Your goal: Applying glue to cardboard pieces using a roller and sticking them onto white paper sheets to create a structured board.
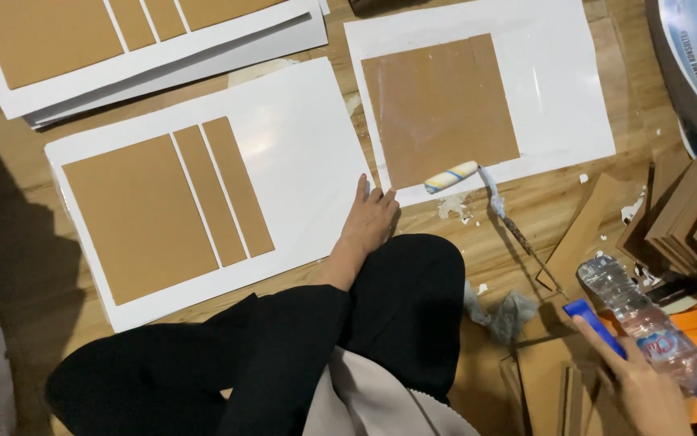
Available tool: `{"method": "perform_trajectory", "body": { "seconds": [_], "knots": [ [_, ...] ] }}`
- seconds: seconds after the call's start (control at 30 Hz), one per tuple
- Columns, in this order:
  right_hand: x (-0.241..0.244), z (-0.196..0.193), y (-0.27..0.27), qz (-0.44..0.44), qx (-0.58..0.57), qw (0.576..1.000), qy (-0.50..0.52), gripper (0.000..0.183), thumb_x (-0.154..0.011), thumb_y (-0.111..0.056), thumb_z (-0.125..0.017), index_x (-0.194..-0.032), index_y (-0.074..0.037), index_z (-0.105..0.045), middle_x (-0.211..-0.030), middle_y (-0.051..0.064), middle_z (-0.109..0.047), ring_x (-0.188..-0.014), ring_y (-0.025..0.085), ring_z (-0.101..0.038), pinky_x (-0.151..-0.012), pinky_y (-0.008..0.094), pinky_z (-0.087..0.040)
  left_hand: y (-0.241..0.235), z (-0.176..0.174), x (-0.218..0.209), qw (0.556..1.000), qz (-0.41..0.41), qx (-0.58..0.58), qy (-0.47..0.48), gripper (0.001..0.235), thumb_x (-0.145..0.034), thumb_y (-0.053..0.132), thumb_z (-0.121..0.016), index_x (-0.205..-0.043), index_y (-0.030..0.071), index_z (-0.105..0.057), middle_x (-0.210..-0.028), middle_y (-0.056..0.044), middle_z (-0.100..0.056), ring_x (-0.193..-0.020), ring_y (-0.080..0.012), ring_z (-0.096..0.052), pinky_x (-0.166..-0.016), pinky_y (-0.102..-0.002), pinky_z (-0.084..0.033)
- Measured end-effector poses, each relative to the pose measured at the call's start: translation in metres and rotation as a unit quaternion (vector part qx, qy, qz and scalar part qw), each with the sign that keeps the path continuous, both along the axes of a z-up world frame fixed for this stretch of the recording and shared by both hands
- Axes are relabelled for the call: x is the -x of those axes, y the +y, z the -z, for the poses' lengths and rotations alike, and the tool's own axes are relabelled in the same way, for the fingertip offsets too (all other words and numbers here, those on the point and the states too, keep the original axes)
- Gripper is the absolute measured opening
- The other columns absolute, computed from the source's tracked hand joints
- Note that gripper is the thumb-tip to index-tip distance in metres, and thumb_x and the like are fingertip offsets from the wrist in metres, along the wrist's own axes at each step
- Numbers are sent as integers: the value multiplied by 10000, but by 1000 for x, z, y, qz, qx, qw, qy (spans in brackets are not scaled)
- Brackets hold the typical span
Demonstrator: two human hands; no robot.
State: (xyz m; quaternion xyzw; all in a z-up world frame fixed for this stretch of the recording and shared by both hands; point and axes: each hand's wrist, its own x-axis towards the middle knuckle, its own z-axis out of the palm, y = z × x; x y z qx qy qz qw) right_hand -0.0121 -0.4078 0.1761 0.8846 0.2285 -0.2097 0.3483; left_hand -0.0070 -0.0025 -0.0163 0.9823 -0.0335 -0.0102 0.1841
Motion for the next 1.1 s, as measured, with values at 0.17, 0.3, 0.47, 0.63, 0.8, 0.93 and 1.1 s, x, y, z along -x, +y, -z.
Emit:
{"method": "perform_trajectory", "body": {
  "seconds": [0.17,0.3,0.47,0.63,0.8,0.93,1.1],
  "knots": [
    [1,6,42,52,-71,996,12,945,-737,42,-453,-1381,-518,-48,-1269,64,-487,-559,210,-726,-756,349,-604,-5,0,6,1000,9,-4,16,240,-849,214,-448,-982,59,-575,-1233,-118,-510,-1106,-280,-446,-1085,-550,-53],
    [5,4,67,26,-129,991,-1,814,-729,-167,-539,-1377,-495,-172,-1051,50,-515,-612,239,-638,-652,425,-526,-10,6,11,998,-28,-16,-48,168,-857,219,-441,-869,87,-542,-1263,-109,-478,-1159,-279,-405,-1088,-546,-88],
    [23,4,42,16,-144,989,-13,780,-741,-161,-506,-1371,-492,-187,-1113,48,-521,-601,240,-654,-642,408,-510,-5,-9,20,997,-50,42,-48,180,-851,186,-443,-919,81,-573,-1285,-88,-423,-1205,-293,-347,-1077,-563,-72],
    [21,9,61,19,-80,997,11,777,-797,-205,-450,-1394,-492,-42,-1078,80,-525,-470,197,-647,-542,373,-574,-9,-8,30,990,-92,60,-89,150,-839,170,-486,-937,88,-564,-1026,-81,-496,-1095,-281,-400,-1071,-583,-101],
    [33,10,45,13,-125,992,-12,817,-752,-155,-498,-1384,-503,-113,-1037,38,-521,-478,227,-614,-607,416,-510,-5,-5,29,992,-86,64,-61,167,-817,179,-501,-920,104,-608,-1036,-84,-500,-1099,-279,-398,-1080,-563,-73],
    [35,-6,55,-22,-78,996,-25,875,-733,-67,-474,-1408,-481,-103,-882,15,-521,-473,147,-603,-646,413,-492,-6,-10,32,991,-89,83,-53,180,-797,169,-516,-939,101,-603,-1028,-90,-502,-1080,-276,-401,-1080,-560,-84],
    [30,-10,56,-42,-28,998,-26,909,-748,-10,-449,-1414,-482,-52,-924,-11,-525,-486,101,-600,-630,376,-498,-6,-12,31,993,-80,79,-18,236,-836,179,-464,-1015,121,-607,-1038,-103,-500,-1093,-277,-392,-1080,-556,-71]
  ]
}}
